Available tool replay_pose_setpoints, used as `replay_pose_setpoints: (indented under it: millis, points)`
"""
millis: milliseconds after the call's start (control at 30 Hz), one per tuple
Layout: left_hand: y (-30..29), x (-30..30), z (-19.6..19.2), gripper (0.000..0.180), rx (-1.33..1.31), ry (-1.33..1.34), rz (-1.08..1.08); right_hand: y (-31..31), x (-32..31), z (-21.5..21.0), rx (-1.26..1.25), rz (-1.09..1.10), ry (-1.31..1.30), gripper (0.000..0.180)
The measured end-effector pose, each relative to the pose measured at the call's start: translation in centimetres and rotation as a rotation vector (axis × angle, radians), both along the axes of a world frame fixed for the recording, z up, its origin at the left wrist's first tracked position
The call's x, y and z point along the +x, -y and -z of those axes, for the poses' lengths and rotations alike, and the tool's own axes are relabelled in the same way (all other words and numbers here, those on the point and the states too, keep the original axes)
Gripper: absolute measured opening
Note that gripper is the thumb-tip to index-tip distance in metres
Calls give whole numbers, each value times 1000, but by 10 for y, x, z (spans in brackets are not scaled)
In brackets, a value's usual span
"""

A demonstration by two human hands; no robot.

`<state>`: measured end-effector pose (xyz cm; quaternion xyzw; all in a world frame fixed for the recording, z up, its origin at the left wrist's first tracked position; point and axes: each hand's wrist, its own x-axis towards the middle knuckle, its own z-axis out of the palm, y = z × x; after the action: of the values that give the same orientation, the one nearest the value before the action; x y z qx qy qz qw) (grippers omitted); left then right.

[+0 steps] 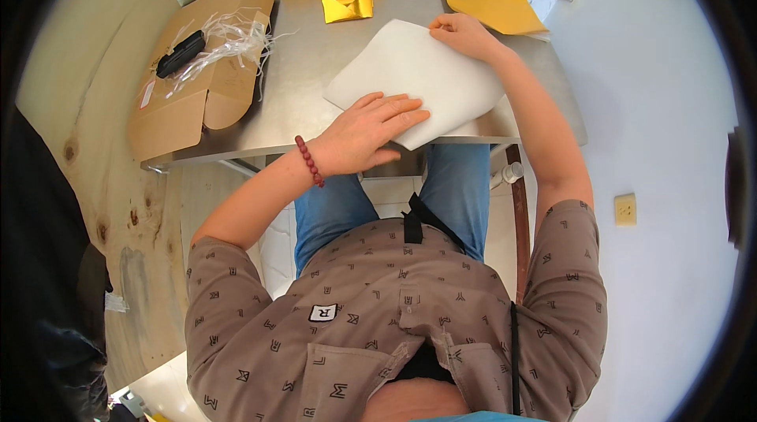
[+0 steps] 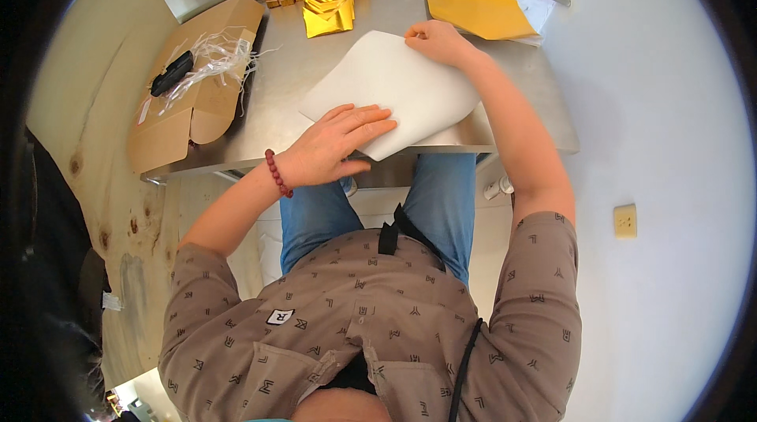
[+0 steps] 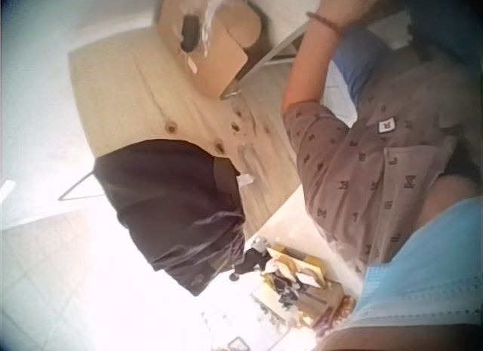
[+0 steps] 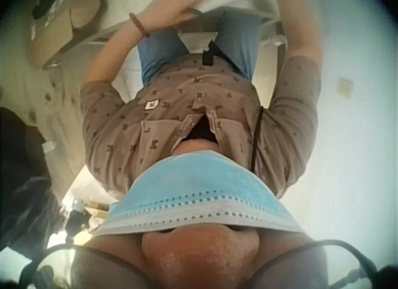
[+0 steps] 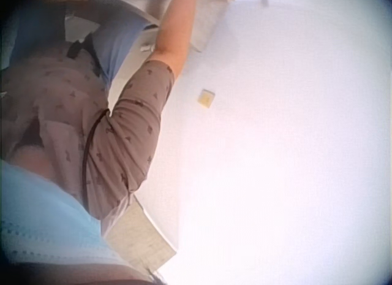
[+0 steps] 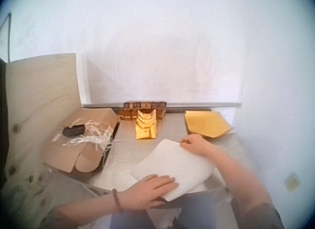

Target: The person folds a gold sheet of paper into a small triangular packet by hand, pressing creases and tucking flaps. They place the finished packet on a growing stack and repeat the process with another sheet.

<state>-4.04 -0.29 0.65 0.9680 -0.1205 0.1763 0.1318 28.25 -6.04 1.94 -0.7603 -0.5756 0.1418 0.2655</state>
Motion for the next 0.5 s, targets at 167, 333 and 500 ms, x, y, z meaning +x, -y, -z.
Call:
replay_pose_setpoints:
  millis: [167, 333, 500]
  points:
    - [-9, 9, 16, 44, 23, 35, 7, 12, -8, 1, 174, 89, 20, 36]
    - [-3, 18, 3, 16, 28, 36, -23, 61, -28, -11, 356, 28, 66, 37]
    - [-11, 51, -29, 23, -3, -251, -88, 115, -51, -1, 341, 11, -229, 44]
